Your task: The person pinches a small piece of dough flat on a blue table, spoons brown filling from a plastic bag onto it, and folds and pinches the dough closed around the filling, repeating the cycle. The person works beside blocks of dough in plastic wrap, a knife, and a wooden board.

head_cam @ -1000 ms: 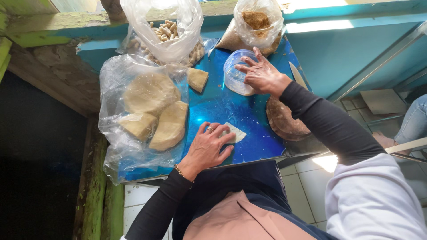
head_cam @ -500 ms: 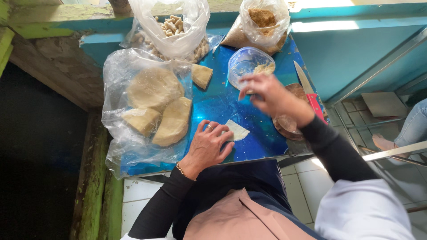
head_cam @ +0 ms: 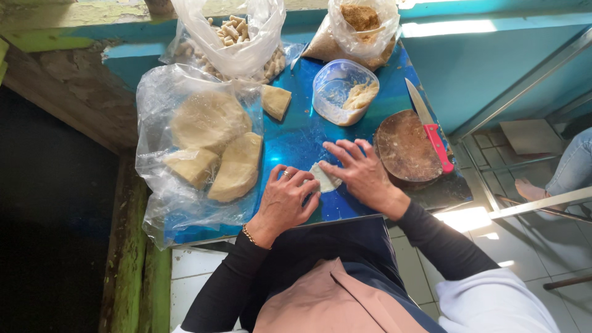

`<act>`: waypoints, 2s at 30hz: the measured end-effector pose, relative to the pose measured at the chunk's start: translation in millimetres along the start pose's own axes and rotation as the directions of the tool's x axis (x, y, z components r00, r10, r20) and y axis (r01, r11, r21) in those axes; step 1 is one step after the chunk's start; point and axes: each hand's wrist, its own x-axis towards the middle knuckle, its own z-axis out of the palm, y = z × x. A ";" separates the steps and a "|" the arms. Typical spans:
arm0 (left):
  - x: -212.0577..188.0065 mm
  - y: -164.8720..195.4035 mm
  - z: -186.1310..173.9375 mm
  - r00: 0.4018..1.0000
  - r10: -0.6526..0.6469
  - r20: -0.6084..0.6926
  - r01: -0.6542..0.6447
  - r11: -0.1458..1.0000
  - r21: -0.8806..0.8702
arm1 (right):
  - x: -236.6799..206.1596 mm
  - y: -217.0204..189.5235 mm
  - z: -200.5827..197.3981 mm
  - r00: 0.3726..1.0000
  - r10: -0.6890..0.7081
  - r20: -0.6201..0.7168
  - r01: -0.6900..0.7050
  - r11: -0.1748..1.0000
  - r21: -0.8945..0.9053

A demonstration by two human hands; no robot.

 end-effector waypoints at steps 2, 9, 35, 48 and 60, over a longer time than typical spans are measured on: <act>-1.1 1.0 -0.3 1.000 -0.004 0.004 0.004 1.000 -0.001 | 5.3 5.5 0.8 0.999 0.032 0.003 -0.032 0.999 -0.003; 1.3 0.4 -1.8 1.000 -0.004 0.004 0.004 1.000 -0.002 | 16.2 -3.0 2.7 0.992 -0.115 -0.060 0.111 0.991 -0.069; 10.5 0.2 -11.6 1.000 0.014 0.016 -0.014 1.000 -0.019 | 135.7 249.5 56.8 0.861 0.447 -0.245 -0.481 0.870 -0.104; 26.5 -24.6 -11.5 0.999 -0.016 0.048 0.018 0.999 -0.051 | 187.8 324.3 109.1 0.936 0.353 0.016 -0.259 0.716 -0.649; 27.8 -30.1 -6.4 0.998 -0.019 0.057 0.022 0.999 -0.045 | 149.7 363.7 125.7 0.746 0.660 -0.091 -0.665 0.746 -0.042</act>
